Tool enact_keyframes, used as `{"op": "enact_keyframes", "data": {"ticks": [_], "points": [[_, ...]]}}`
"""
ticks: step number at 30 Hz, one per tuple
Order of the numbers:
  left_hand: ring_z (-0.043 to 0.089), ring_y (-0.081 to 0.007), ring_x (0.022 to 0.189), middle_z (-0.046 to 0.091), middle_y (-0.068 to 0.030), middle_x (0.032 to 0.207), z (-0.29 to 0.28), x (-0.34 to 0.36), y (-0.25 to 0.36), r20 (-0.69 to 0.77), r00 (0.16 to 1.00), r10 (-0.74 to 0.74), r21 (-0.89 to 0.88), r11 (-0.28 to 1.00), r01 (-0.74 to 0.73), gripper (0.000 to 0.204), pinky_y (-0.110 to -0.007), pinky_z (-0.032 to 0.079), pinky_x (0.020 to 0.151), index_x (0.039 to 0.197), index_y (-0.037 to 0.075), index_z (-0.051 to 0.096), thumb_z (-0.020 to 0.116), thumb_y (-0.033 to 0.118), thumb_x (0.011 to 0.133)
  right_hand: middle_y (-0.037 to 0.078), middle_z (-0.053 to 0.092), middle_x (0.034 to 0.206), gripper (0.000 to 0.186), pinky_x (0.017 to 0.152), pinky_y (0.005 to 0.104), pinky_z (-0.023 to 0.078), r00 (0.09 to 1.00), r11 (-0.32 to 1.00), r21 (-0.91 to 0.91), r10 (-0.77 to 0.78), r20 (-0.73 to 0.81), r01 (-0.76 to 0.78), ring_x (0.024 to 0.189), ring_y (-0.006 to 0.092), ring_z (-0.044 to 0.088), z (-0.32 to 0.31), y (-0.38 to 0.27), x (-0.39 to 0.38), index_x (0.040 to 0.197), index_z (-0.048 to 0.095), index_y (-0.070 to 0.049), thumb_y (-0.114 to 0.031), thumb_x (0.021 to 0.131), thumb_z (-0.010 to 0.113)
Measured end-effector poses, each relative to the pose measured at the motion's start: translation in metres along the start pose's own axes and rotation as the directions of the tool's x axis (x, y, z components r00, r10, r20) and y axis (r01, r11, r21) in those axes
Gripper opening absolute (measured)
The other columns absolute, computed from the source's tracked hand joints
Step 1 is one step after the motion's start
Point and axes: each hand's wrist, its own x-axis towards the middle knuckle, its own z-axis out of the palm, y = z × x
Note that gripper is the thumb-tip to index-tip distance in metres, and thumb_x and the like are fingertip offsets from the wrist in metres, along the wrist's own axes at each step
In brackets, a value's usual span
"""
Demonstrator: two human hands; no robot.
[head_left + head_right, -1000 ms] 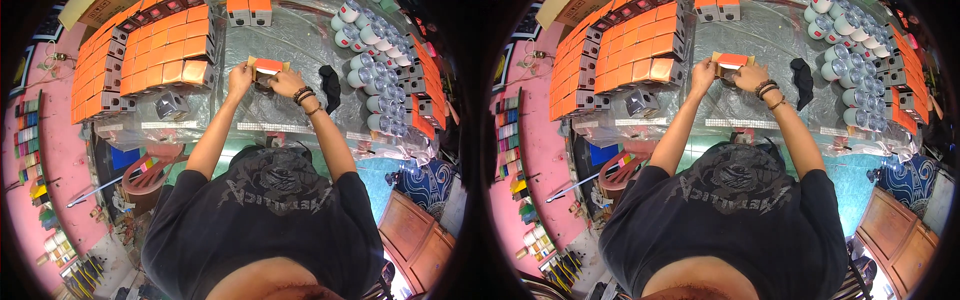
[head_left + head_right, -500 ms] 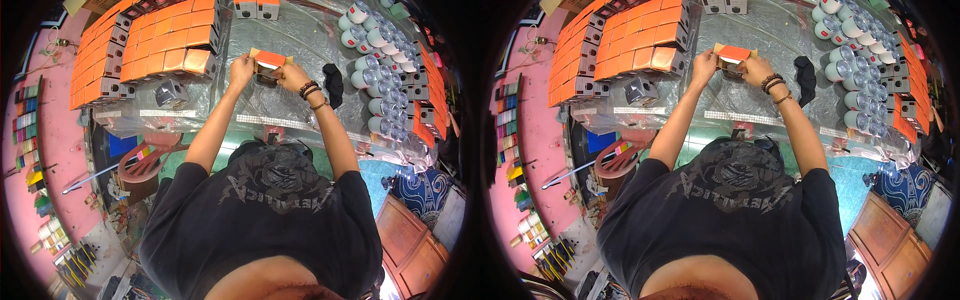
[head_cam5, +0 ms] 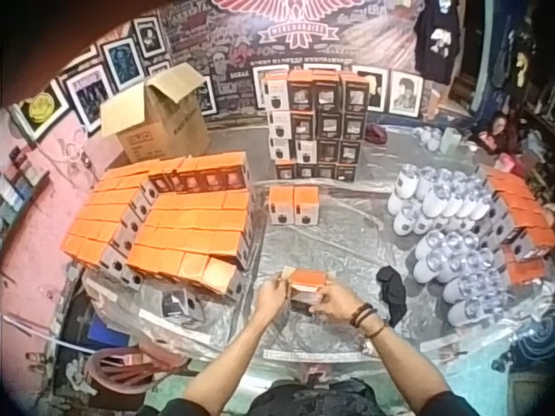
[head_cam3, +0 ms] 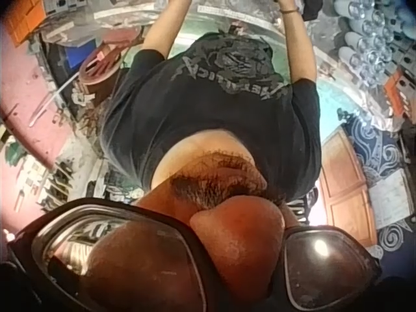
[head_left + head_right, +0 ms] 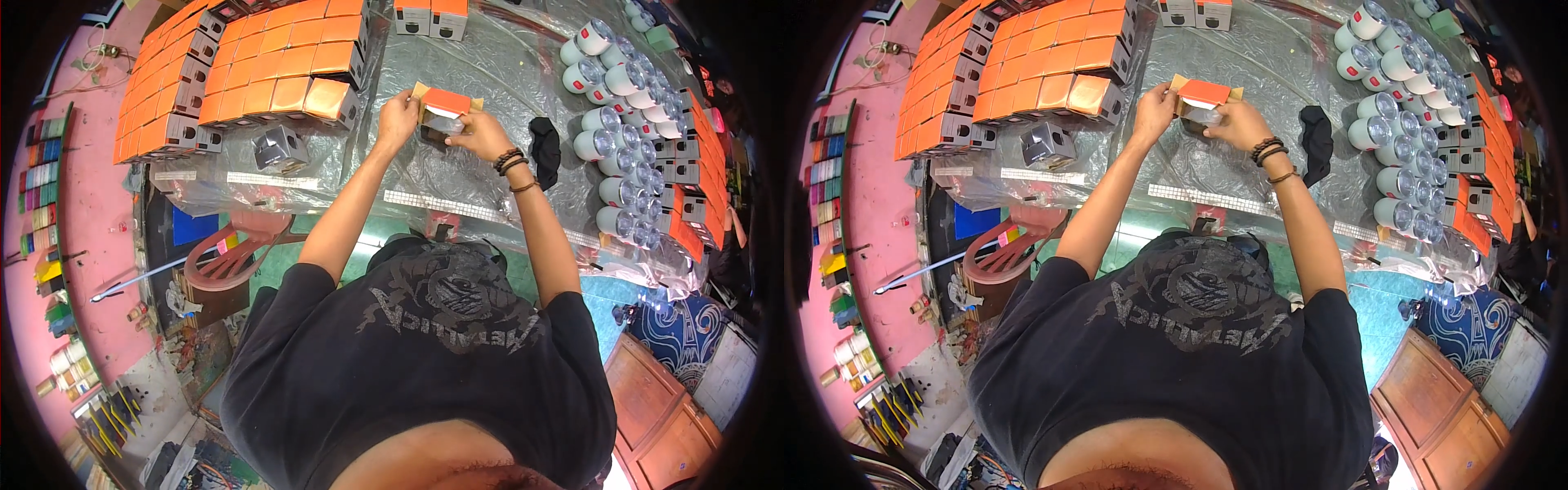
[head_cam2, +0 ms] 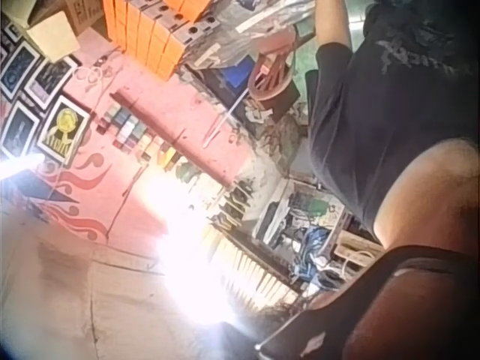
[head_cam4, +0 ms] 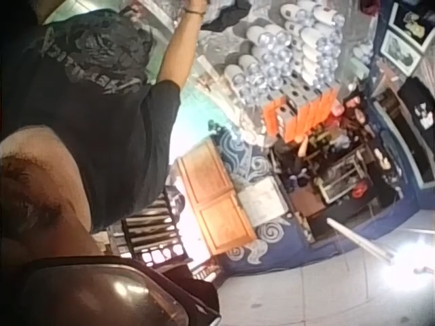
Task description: The recorder is packing white ceramic mugs into individual cardboard boxes.
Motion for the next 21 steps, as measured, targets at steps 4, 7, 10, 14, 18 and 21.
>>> {"op": "enact_keyframes", "data": {"ticks": [4, 7, 10, 14, 18, 21], "points": [[0.078, -0.0244, 0.076, 0.078, -0.0210, 0.090, -0.002, -0.002, 0.006, -0.036, 0.998, 0.042, 0.045, 0.998, -0.041, 0.041, -0.037, 0.060, 0.069, 0.128, -0.003, 0.070, 0.058, 0.029, 0.103, 0.014, 0.077, 0.100, 0.034, 0.093, 0.0375, 0.052, 0.992, 0.934, 0.343, -0.068, -0.111, 0.102, 0.100, 0.0242, 0.072, -0.025, 0.002, -0.008, 0.104, 0.079, -0.003, -0.031, 0.087, 0.087], [0.077, -0.0334, 0.083, 0.077, -0.0243, 0.091, -0.004, -0.005, 0.014, -0.050, 0.998, 0.036, 0.025, 0.999, -0.035, 0.040, -0.042, 0.059, 0.075, 0.126, -0.002, 0.072, 0.058, 0.028, 0.102, 0.006, 0.077, 0.102, 0.029, 0.089, 0.0322, 0.052, 0.976, 0.840, 0.538, 0.049, -0.213, 0.075, 0.097, 0.0131, 0.067, -0.051, 0.002, -0.032, 0.101, 0.077, 0.002, -0.026, 0.094, 0.083], [0.076, -0.0417, 0.093, 0.076, -0.0277, 0.099, -0.005, -0.009, 0.023, -0.024, 0.999, -0.031, -0.005, 1.000, 0.031, 0.040, -0.047, 0.057, 0.083, 0.124, -0.001, 0.072, 0.059, 0.028, 0.101, 0.001, 0.076, 0.094, 0.029, 0.079, 0.0247, 0.052, 0.975, 0.644, 0.764, 0.190, -0.111, -0.039, 0.087, 0.0073, 0.066, -0.079, 0.004, -0.056, 0.106, 0.077, 0.003, -0.023, 0.095, 0.083], [0.077, -0.0284, 0.092, 0.078, -0.0190, 0.104, -0.017, -0.024, 0.044, -0.132, 0.984, 0.123, 0.182, 0.978, -0.098, 0.039, -0.038, 0.058, 0.081, 0.126, -0.001, 0.071, 0.067, 0.028, 0.101, -0.003, 0.073, 0.091, 0.023, 0.072, 0.0205, 0.047, 0.931, 0.621, 0.783, 0.258, -0.257, 0.044, 0.080, 0.0019, 0.060, -0.099, 0.005, -0.085, 0.107, 0.077, 0.001, -0.019, 0.097, 0.081], [0.073, -0.0288, 0.094, 0.075, -0.0158, 0.102, -0.029, -0.065, 0.084, -0.318, 0.747, 0.584, 0.386, 0.799, -0.461, 0.032, -0.038, 0.056, 0.086, 0.121, -0.001, 0.071, 0.073, 0.021, 0.098, -0.007, 0.066, 0.082, 0.023, 0.066, 0.0221, 0.047, 0.876, 0.716, 0.695, 0.374, -0.304, -0.064, 0.074, 0.0009, 0.055, -0.099, 0.007, -0.115, 0.107, 0.076, 0.001, -0.021, 0.099, 0.078], [0.069, -0.0237, 0.091, 0.072, -0.0102, 0.102, -0.013, -0.105, 0.110, 0.010, 0.851, 0.526, 0.113, 0.845, -0.523, 0.027, -0.037, 0.056, 0.087, 0.118, 0.001, 0.068, 0.075, 0.017, 0.097, -0.004, 0.069, 0.085, 0.024, 0.068, 0.0238, 0.049, 0.890, 0.709, 0.700, 0.370, -0.266, -0.085, 0.078, 0.0028, 0.058, -0.079, 0.001, -0.129, 0.112, 0.076, 0.001, -0.021, 0.101, 0.075]]}}
